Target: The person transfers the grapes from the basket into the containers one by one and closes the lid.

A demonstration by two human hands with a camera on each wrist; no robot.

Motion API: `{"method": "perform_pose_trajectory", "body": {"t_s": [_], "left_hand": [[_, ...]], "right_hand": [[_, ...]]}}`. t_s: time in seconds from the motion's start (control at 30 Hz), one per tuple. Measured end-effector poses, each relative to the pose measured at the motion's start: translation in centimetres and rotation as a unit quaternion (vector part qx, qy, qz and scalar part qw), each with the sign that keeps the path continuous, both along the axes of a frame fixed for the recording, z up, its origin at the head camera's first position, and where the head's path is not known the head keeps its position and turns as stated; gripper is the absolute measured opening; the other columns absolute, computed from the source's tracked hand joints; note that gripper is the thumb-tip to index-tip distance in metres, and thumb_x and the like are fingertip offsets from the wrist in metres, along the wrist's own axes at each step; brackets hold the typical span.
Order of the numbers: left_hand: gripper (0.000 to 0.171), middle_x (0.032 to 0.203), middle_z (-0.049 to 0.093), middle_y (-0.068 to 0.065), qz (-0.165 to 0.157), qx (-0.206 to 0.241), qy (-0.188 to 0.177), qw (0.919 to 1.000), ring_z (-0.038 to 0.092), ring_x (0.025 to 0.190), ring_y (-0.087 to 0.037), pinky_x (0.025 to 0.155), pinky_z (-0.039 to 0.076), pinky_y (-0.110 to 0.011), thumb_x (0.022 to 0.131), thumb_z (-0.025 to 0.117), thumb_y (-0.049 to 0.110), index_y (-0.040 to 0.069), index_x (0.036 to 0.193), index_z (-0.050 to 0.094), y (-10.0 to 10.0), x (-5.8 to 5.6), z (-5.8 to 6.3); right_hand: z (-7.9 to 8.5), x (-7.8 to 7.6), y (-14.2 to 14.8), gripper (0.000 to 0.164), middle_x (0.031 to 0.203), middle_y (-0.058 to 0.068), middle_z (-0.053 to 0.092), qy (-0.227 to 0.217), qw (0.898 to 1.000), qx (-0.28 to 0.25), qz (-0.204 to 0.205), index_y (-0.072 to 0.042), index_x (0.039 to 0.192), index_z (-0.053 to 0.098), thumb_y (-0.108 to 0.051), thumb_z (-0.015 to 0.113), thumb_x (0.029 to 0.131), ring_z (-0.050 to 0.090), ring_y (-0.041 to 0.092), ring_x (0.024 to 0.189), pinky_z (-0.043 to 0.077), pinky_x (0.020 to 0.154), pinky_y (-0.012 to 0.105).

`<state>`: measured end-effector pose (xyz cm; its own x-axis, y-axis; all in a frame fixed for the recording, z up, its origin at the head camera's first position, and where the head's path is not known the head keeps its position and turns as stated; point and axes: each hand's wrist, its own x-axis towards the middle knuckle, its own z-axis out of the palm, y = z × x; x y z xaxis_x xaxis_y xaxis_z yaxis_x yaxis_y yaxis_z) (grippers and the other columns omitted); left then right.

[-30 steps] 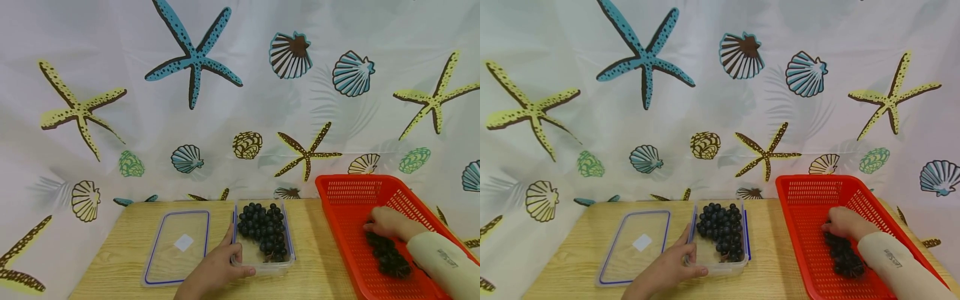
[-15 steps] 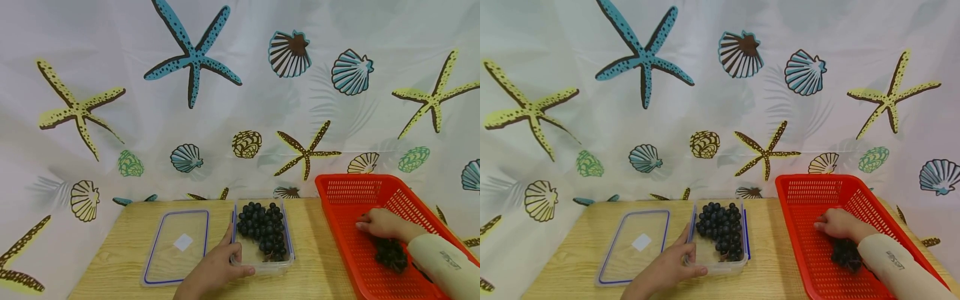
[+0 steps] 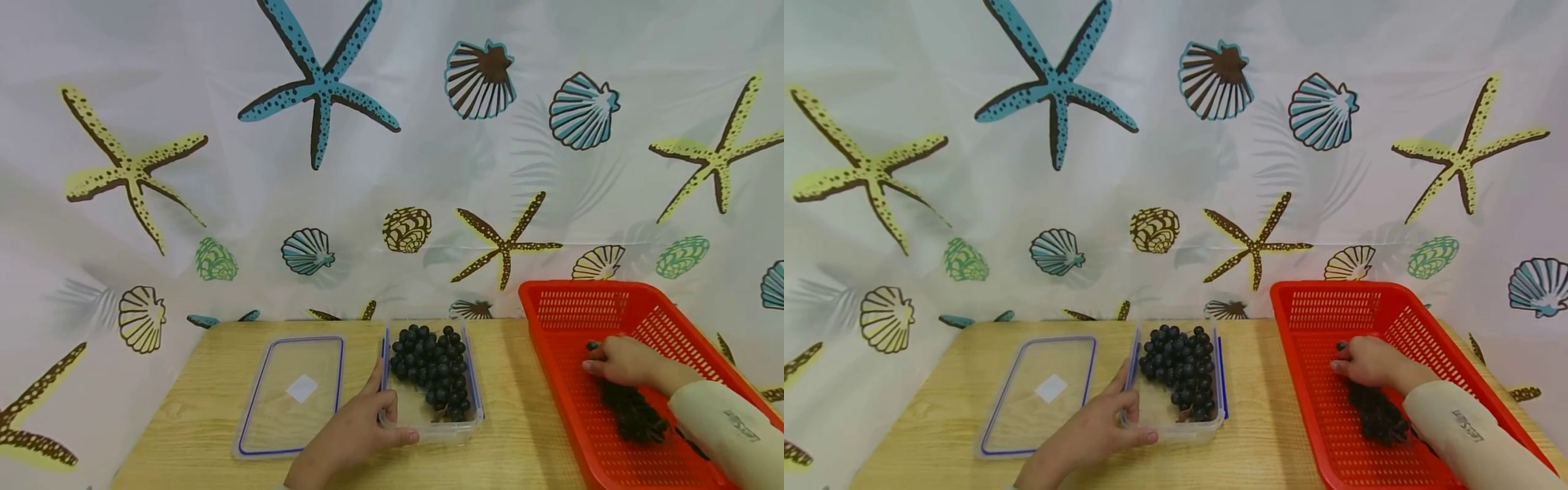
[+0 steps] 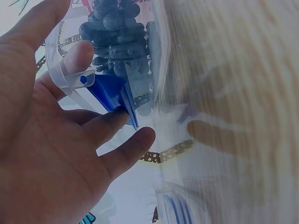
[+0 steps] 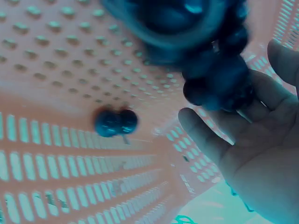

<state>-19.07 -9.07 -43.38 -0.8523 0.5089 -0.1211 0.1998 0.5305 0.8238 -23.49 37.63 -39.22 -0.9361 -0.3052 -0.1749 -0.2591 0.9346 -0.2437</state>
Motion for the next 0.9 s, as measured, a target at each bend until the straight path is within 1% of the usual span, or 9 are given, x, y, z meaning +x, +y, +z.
{"method": "perform_pose_trajectory", "body": {"t_s": [0.17,0.27,0.37,0.47,0.53,0.6,0.67,0.8,0.9], "left_hand": [[0.045,0.167,-0.008,-0.017,-0.001,0.000,0.006,1.0000,0.047,0.057,-0.019,0.056,0.041,-0.036,0.086,0.078,0.049,0.013,0.080,0.053,-0.1,0.1,0.1],[0.044,0.167,-0.008,-0.018,-0.004,0.002,0.009,1.0000,0.047,0.057,-0.019,0.057,0.041,-0.036,0.087,0.078,0.048,0.013,0.080,0.052,-0.1,0.2,0.1],[0.044,0.167,-0.008,-0.018,-0.003,0.002,0.013,0.9999,0.046,0.056,-0.019,0.056,0.041,-0.035,0.087,0.078,0.048,0.013,0.080,0.053,0.0,0.2,0.1],[0.043,0.167,-0.008,-0.018,-0.003,-0.001,0.016,0.9999,0.046,0.056,-0.019,0.055,0.041,-0.035,0.087,0.079,0.047,0.013,0.080,0.053,0.1,0.2,0.2],[0.043,0.167,-0.008,-0.018,-0.002,-0.004,0.017,0.9999,0.046,0.056,-0.019,0.055,0.041,-0.035,0.086,0.079,0.048,0.014,0.080,0.053,0.1,0.2,0.2],[0.043,0.167,-0.008,-0.017,-0.002,-0.006,0.018,0.9998,0.047,0.057,-0.019,0.055,0.041,-0.035,0.086,0.079,0.048,0.014,0.080,0.053,0.1,0.1,0.2],[0.043,0.167,-0.007,-0.018,-0.001,-0.006,0.018,0.9998,0.047,0.057,-0.019,0.055,0.041,-0.035,0.086,0.079,0.048,0.014,0.080,0.053,0.1,0.1,0.2],[0.043,0.167,-0.007,-0.018,-0.001,-0.004,0.017,0.9999,0.046,0.057,-0.019,0.055,0.040,-0.035,0.086,0.079,0.047,0.013,0.080,0.053,0.1,0.0,0.2],[0.043,0.167,-0.006,-0.019,0.000,-0.005,0.019,0.9998,0.044,0.056,-0.018,0.054,0.040,-0.035,0.086,0.079,0.047,0.014,0.080,0.054,0.1,0.0,0.1]], "right_hand": [[1.1,0.2,-0.7,0.056,0.123,0.035,0.062,-0.001,1.000,-0.020,-0.005,0.015,0.133,0.056,-0.028,0.066,0.099,0.066,0.040,0.095,0.051,0.086,0.054],[1.8,0.4,-1.1,0.056,0.112,0.033,0.066,0.008,0.999,-0.035,-0.005,0.014,0.134,0.056,-0.028,0.067,0.099,0.066,0.037,0.085,0.052,0.082,0.051],[2.5,0.7,-1.4,0.060,0.110,0.032,0.067,0.019,0.998,-0.055,-0.013,0.012,0.138,0.054,-0.031,0.069,0.098,0.065,0.042,0.100,0.052,0.084,0.054],[3.2,1.1,-1.7,0.064,0.093,0.024,0.070,0.013,0.995,-0.096,-0.040,0.008,0.144,0.048,-0.030,0.070,0.098,0.064,0.033,0.075,0.052,0.070,0.047],[3.6,1.4,-1.9,0.063,0.069,0.011,0.064,0.011,0.991,-0.121,-0.055,0.006,0.145,0.049,-0.029,0.069,0.098,0.050,0.022,0.054,0.048,0.059,0.039],[3.9,1.7,-2.0,0.060,0.053,-0.002,0.047,0.013,0.987,-0.143,-0.068,0.003,0.145,0.051,-0.029,0.069,0.098,0.028,0.013,0.047,0.036,0.050,0.032],[4.2,1.8,-2.1,0.059,0.050,-0.004,0.038,0.028,0.984,-0.158,-0.079,0.001,0.144,0.054,-0.032,0.069,0.098,0.025,0.012,0.046,0.034,0.047,0.030],[4.9,2.2,-2.2,0.066,0.092,0.021,0.069,0.068,0.973,-0.197,-0.100,-0.001,0.145,0.053,-0.042,0.069,0.097,0.060,0.027,0.073,0.049,0.063,0.037],[5.6,2.8,-2.4,0.066,0.144,0.026,0.052,0.094,0.953,-0.263,-0.115,-0.006,0.149,0.051,-0.045,0.066,0.098,0.056,0.038,0.121,0.052,0.086,0.046]]}}
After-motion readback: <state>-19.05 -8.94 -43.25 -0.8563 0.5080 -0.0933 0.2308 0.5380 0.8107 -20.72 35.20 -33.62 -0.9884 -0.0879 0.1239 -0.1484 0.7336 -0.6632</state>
